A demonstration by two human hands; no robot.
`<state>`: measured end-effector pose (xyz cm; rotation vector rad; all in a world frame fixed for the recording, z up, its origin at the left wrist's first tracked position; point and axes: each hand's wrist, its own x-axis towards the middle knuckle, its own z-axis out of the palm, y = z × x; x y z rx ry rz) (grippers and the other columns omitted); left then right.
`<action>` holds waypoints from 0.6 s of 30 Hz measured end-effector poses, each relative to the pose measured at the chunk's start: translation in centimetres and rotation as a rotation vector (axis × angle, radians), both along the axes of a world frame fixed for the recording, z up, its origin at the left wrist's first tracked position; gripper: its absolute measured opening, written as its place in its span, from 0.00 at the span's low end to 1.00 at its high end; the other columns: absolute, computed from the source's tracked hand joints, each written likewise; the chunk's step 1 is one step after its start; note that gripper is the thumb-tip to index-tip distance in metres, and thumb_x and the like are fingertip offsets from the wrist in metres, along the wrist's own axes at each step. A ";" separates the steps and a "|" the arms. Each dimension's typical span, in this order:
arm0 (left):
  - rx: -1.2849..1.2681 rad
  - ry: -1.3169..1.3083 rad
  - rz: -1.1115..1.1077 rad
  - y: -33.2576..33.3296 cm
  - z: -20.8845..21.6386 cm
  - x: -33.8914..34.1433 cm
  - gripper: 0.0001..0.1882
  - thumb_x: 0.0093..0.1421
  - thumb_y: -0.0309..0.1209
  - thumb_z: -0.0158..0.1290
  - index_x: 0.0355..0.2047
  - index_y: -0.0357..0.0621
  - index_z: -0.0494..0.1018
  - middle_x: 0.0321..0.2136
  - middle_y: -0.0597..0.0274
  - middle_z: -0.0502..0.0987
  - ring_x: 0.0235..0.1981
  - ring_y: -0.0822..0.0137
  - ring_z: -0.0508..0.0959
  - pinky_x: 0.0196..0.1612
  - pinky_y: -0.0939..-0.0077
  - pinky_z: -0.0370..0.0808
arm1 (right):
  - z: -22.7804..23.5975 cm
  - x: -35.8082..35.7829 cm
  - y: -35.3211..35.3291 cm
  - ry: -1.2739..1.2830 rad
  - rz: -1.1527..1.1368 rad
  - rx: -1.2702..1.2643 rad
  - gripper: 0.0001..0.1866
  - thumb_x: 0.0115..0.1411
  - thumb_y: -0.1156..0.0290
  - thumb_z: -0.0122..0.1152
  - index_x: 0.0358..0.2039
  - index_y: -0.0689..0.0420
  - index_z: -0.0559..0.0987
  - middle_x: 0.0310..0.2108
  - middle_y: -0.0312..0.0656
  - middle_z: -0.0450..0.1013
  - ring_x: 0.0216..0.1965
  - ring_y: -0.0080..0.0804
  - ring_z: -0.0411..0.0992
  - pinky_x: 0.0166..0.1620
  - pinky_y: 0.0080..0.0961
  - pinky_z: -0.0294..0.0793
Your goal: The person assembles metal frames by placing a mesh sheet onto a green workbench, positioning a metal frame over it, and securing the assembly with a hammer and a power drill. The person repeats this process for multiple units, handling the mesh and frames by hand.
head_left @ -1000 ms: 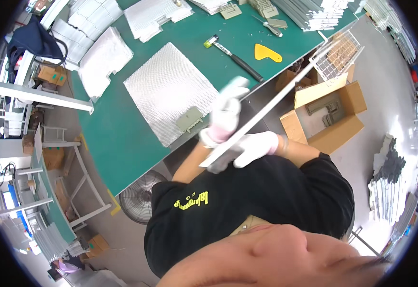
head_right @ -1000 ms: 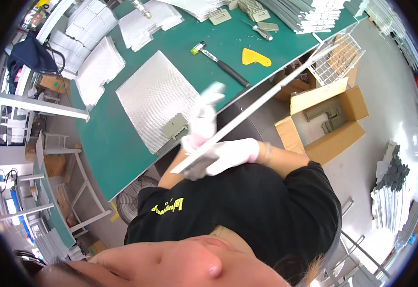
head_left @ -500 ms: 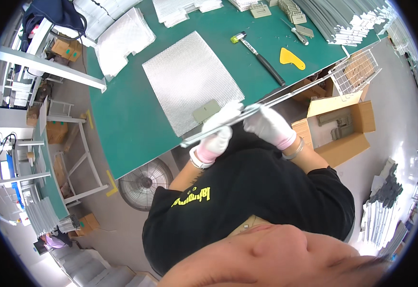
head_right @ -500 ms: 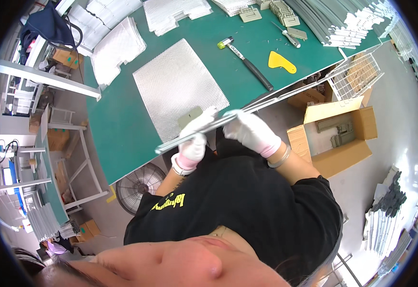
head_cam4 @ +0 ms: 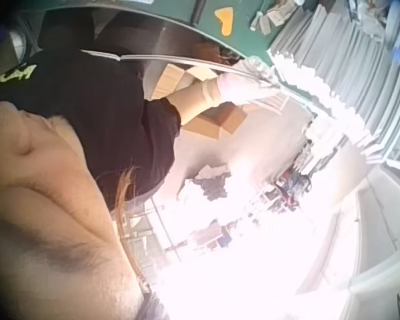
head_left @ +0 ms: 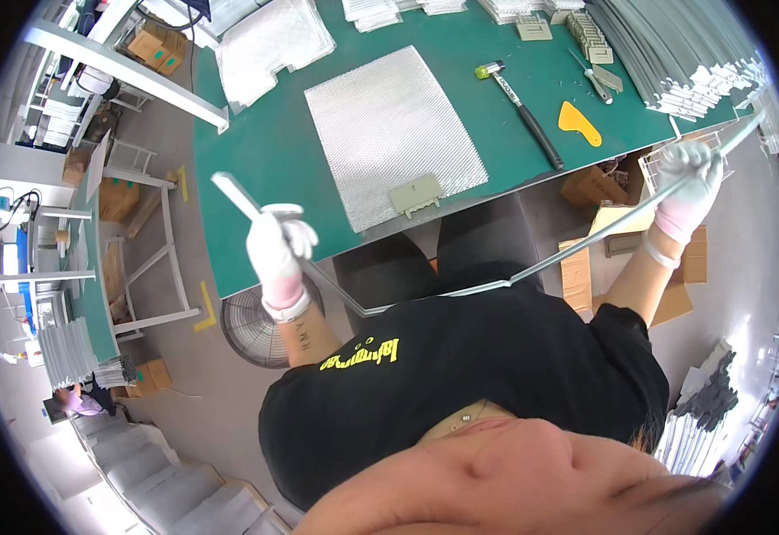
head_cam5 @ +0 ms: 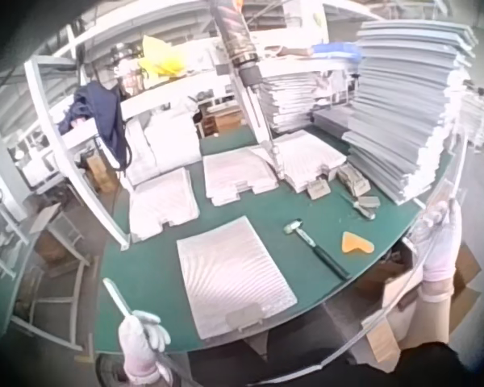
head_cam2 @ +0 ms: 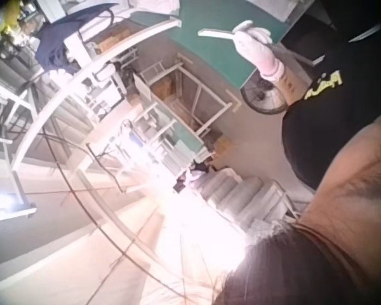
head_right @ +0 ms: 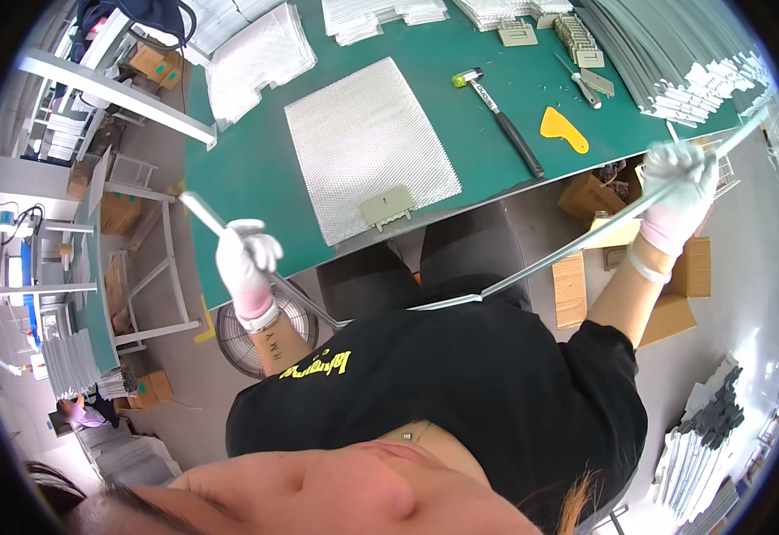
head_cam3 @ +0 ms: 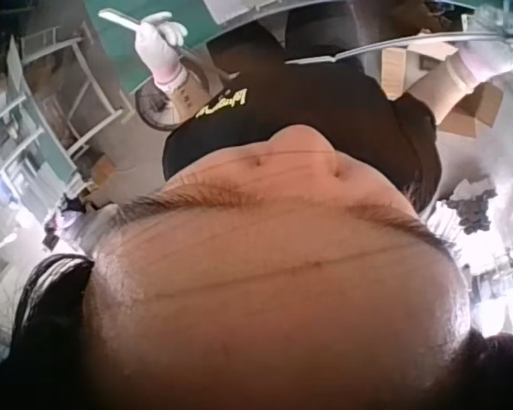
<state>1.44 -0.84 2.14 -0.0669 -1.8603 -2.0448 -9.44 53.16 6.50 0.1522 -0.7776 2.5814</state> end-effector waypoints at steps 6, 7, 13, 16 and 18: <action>0.015 -0.173 -0.138 3.6 -2.0 -1.1 0.23 0.75 0.42 0.40 0.39 0.32 0.74 0.12 0.70 0.64 0.13 0.76 0.65 0.22 0.79 0.68 | -0.2 -6.3 -14.9 -0.040 0.510 0.140 0.14 0.69 0.60 0.55 0.32 0.57 0.72 0.28 0.38 0.68 0.31 0.30 0.70 0.37 0.27 0.76; 0.022 -0.191 -0.155 4.4 -2.3 -1.1 0.22 0.75 0.41 0.40 0.40 0.32 0.74 0.13 0.70 0.64 0.13 0.76 0.66 0.22 0.79 0.68 | -1.5 -7.2 -17.3 -0.112 0.539 0.136 0.14 0.68 0.60 0.56 0.33 0.57 0.73 0.30 0.39 0.71 0.33 0.31 0.72 0.38 0.27 0.77; -0.147 -0.243 0.099 6.2 -5.3 -1.2 0.24 0.73 0.39 0.44 0.58 0.29 0.64 0.33 0.63 0.76 0.29 0.75 0.74 0.38 0.80 0.74 | -12.5 -12.9 -22.1 -0.350 0.733 0.028 0.10 0.67 0.60 0.58 0.36 0.53 0.75 0.35 0.42 0.75 0.37 0.34 0.75 0.42 0.32 0.78; -0.682 -0.123 0.272 6.4 -7.4 -0.3 0.37 0.65 0.34 0.55 0.69 0.33 0.53 0.62 0.43 0.62 0.59 0.56 0.66 0.62 0.63 0.64 | -13.5 -12.0 -21.8 -0.453 0.650 0.102 0.10 0.68 0.61 0.57 0.36 0.54 0.75 0.34 0.40 0.75 0.37 0.33 0.75 0.42 0.32 0.77; -1.074 0.016 0.383 7.9 -6.9 0.6 0.44 0.60 0.33 0.59 0.70 0.33 0.49 0.69 0.36 0.48 0.71 0.43 0.49 0.71 0.54 0.47 | -12.0 -10.1 -21.4 -0.521 0.545 0.230 0.10 0.68 0.63 0.56 0.37 0.56 0.76 0.33 0.39 0.75 0.36 0.31 0.74 0.42 0.31 0.76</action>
